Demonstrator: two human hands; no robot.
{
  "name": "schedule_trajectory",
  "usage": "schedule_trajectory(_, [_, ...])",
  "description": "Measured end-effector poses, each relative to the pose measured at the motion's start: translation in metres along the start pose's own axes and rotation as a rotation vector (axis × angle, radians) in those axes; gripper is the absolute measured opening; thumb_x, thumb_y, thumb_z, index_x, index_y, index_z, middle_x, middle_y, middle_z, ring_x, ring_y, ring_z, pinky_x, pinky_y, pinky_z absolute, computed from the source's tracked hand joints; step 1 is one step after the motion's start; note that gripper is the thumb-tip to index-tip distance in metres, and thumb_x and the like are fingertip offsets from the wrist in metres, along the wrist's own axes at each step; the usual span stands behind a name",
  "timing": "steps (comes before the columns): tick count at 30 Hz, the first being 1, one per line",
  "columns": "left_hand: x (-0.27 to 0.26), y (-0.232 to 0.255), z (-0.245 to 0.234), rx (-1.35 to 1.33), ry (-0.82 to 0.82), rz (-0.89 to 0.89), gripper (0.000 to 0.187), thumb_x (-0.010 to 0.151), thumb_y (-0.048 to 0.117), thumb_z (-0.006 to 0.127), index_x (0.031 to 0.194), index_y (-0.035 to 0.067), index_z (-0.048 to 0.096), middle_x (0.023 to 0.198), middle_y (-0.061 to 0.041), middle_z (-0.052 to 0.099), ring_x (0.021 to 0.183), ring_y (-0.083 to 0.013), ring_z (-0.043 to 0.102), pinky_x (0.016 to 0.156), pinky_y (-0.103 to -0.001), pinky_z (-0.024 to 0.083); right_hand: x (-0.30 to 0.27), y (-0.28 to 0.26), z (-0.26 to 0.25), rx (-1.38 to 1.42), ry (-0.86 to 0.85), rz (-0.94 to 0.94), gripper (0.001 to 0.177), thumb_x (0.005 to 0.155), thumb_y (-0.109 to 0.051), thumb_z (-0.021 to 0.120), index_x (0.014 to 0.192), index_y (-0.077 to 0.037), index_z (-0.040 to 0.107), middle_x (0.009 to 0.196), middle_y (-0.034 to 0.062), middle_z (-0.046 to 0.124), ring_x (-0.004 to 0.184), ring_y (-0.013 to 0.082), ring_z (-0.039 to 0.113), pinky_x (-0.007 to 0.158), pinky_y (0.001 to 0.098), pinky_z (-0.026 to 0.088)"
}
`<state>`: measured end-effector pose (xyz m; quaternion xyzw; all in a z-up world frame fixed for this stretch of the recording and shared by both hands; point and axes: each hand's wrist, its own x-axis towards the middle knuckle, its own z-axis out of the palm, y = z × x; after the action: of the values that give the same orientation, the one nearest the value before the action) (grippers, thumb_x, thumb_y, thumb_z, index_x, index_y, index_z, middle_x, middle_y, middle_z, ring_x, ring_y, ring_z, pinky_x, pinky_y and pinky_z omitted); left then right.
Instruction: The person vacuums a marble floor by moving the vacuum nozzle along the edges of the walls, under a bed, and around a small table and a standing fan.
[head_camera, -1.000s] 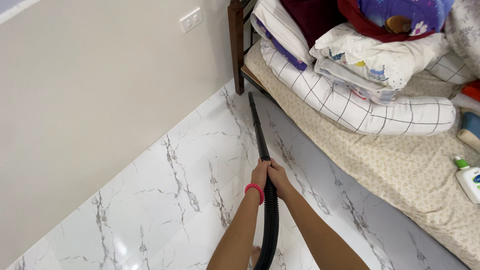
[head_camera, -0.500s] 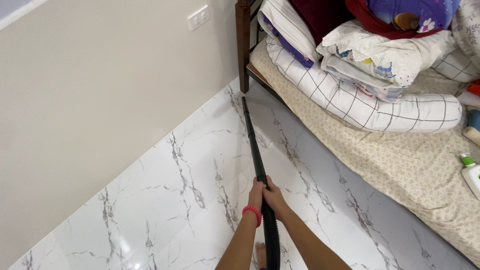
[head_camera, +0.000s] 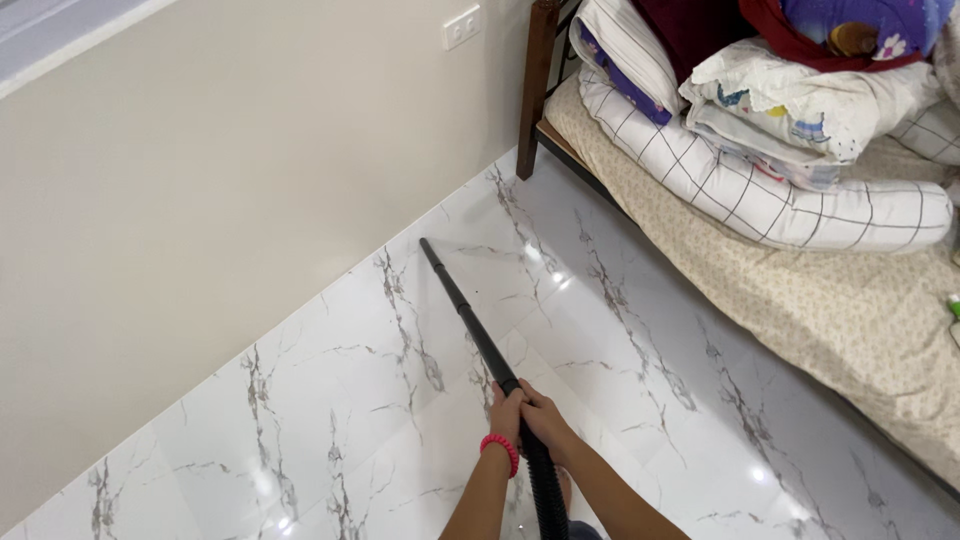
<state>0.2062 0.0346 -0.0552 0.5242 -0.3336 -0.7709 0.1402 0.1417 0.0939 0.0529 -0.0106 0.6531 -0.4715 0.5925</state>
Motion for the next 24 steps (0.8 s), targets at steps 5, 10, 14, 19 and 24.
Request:
schedule_trajectory(5, [-0.005, -0.037, -0.009, 0.012, -0.12, -0.032, 0.079, 0.08, 0.027, 0.065, 0.152, 0.011, 0.035, 0.087, -0.009, 0.064, 0.075, -0.02, 0.06, 0.065, -0.035, 0.052, -0.025, 0.044, 0.0, 0.158, 0.123, -0.027, 0.062, 0.102, -0.018, 0.046, 0.161, -0.025, 0.028, 0.071, 0.0119, 0.064, 0.047, 0.0187, 0.055, 0.044, 0.0345, 0.047])
schedule_trajectory(10, [-0.029, -0.044, -0.008, 0.27, -0.273, -0.111, 0.074, 0.083, 0.031, 0.062, 0.144, -0.006, 0.044, 0.083, -0.009, 0.061, 0.071, -0.0222, 0.057, 0.06, -0.036, 0.047, -0.039, 0.08, -0.002, 0.293, 0.241, -0.096, 0.063, 0.102, -0.023, 0.047, 0.161, -0.023, 0.026, 0.073, 0.0112, 0.062, 0.048, 0.0187, 0.055, 0.045, 0.0351, 0.048])
schedule_trajectory(14, [-0.041, -0.048, -0.025, 0.242, -0.313, -0.12, 0.079, 0.08, 0.026, 0.06, 0.151, 0.001, 0.038, 0.087, -0.01, 0.06, 0.076, -0.022, 0.057, 0.065, -0.035, 0.049, -0.045, 0.102, 0.014, 0.28, 0.294, -0.122, 0.062, 0.102, -0.024, 0.047, 0.161, -0.02, 0.029, 0.087, 0.0117, 0.067, 0.061, 0.0186, 0.062, 0.053, 0.035, 0.054])
schedule_trajectory(19, [-0.075, -0.027, -0.05, 0.098, -0.226, -0.183, 0.092, 0.073, 0.02, 0.056, 0.161, 0.019, 0.028, 0.093, -0.011, 0.059, 0.082, -0.023, 0.057, 0.073, -0.036, 0.05, -0.045, 0.107, 0.035, 0.152, 0.271, -0.087, 0.068, 0.102, -0.02, 0.051, 0.163, -0.021, 0.021, 0.109, 0.0151, 0.073, 0.084, 0.0198, 0.069, 0.069, 0.0325, 0.058])
schedule_trajectory(24, [-0.092, -0.022, -0.047, 0.061, -0.147, -0.001, 0.08, 0.074, 0.021, 0.058, 0.152, 0.008, 0.046, 0.088, -0.009, 0.058, 0.079, -0.0211, 0.055, 0.07, -0.036, 0.05, -0.047, 0.104, 0.033, 0.171, 0.174, -0.032, 0.064, 0.103, -0.024, 0.048, 0.163, -0.024, 0.024, 0.113, 0.0134, 0.071, 0.086, 0.0181, 0.068, 0.069, 0.0322, 0.058])
